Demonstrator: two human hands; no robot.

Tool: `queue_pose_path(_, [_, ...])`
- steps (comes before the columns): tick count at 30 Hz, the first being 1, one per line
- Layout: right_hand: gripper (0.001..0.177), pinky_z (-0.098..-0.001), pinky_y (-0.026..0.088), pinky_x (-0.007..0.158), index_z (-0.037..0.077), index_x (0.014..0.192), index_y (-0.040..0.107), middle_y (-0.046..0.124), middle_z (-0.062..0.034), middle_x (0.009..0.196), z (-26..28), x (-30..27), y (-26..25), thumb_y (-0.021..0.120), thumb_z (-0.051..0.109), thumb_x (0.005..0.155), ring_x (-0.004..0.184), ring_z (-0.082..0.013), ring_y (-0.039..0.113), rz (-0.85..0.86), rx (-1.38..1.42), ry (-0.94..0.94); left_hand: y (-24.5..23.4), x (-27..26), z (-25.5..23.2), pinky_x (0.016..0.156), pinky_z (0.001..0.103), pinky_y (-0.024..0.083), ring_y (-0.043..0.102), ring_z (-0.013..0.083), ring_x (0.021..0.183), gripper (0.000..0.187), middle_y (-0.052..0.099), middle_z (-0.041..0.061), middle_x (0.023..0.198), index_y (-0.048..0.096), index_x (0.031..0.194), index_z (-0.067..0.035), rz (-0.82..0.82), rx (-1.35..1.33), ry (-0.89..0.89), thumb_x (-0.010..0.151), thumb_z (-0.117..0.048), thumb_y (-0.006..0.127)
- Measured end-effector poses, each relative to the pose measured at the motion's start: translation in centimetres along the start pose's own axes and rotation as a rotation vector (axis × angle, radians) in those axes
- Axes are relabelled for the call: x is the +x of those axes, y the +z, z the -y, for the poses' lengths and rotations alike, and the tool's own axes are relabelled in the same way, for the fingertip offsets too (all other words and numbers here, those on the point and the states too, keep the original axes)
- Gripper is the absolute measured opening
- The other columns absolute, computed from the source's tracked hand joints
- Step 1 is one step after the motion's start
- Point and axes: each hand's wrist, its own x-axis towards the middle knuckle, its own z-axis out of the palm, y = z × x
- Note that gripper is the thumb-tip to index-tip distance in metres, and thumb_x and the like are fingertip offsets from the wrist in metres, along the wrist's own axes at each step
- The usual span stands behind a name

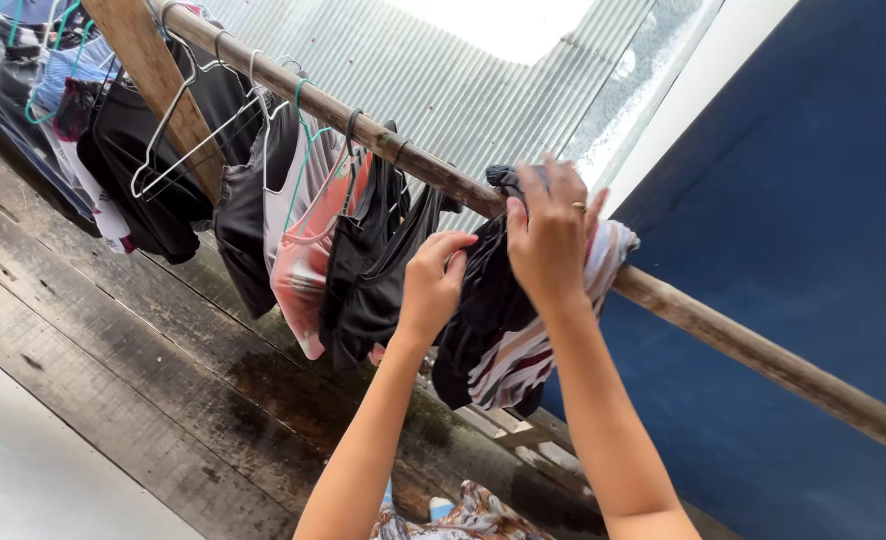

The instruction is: Hang wet clothes on hangers and a drying pole.

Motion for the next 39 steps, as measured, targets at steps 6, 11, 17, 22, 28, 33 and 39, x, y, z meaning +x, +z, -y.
queue_pose_path(6, [0.019,-0.0463,0.050,0.091,0.003,0.107,0.073,0.067,-0.0158,0.105,-7.8,-0.9,1.2,0.067,-0.001,0.090,0.099,-0.0368,0.064,0.101,0.173,0.156,4.0,1.4,-1.6,0.097,0.039,0.052,0.068,0.0334,0.110,0.025,0.071,0.015,0.115,0.068,0.118,-0.001,0.009,0.042,0.054,0.095,-0.010,0.067])
queue_pose_path(11, [0.014,-0.0425,0.053,0.081,0.003,0.094,0.071,0.063,-0.0144,0.099,-9.2,-1.7,-0.7,0.064,-0.004,0.084,0.090,-0.0342,0.065,-0.070,0.222,0.299,6.6,2.4,-0.8,0.097,0.045,0.049,0.065,0.0366,0.111,0.045,0.068,0.017,0.119,0.065,0.124,-0.001,-0.083,0.210,0.088,0.090,-0.029,0.076])
queue_pose_path(17, [0.013,-0.0579,0.039,0.097,0.012,0.094,0.076,0.066,-0.0036,0.109,-7.9,-2.8,-0.6,0.067,0.008,0.086,0.111,-0.0303,0.057,0.106,0.002,0.316,8.9,3.7,-0.7,0.088,0.052,0.046,0.064,0.0402,0.105,0.055,0.070,0.021,0.110,0.065,0.119,0.001,-0.077,0.459,-0.090,0.080,-0.035,0.080])
queue_pose_path(22, [0.023,-0.0785,0.012,0.110,0.018,0.110,0.076,0.066,0.0038,0.120,-6.3,-1.4,-1.4,0.069,0.028,0.090,0.128,-0.0240,0.049,0.360,-0.074,0.295,7.4,4.2,-0.2,0.088,0.036,0.056,0.073,0.0234,0.095,0.031,0.074,0.015,0.102,0.069,0.115,0.000,-0.060,-0.108,-0.191,0.093,-0.021,0.065])
queue_pose_path(28, [0.044,-0.0848,-0.002,0.107,0.019,0.134,0.068,0.058,-0.0001,0.133,-7.0,-1.8,-0.3,0.061,0.023,0.091,0.138,-0.0269,0.041,0.529,-0.046,0.307,2.3,5.4,-3.6,0.090,0.027,0.050,0.058,0.0098,0.094,0.019,0.067,0.002,0.101,0.066,0.113,0.000,-0.151,-0.451,-0.099,0.098,-0.010,0.061])
queue_pose_path(33, [0.037,-0.0846,-0.007,0.104,0.018,0.127,0.070,0.051,-0.0062,0.149,-4.9,-0.8,-0.7,0.062,0.023,0.091,0.152,-0.0344,0.024,0.567,-0.116,0.261,-2.0,4.1,-4.4,0.092,0.025,0.046,0.056,0.0088,0.098,0.022,0.064,-0.001,0.105,0.064,0.118,0.001,-0.100,-0.472,-0.069,0.098,-0.004,0.061])
queue_pose_path(39, [0.048,-0.0703,0.005,0.121,0.005,0.139,0.058,0.051,-0.0125,0.151,-3.2,-2.2,0.8,0.068,0.021,0.094,0.151,-0.0385,0.035,0.435,0.136,0.149,-5.3,1.2,-7.9,0.098,0.024,0.046,0.059,0.0084,0.105,0.033,0.066,0.000,0.113,0.062,0.124,0.002,-0.215,-0.507,-0.067,0.091,0.000,0.059])
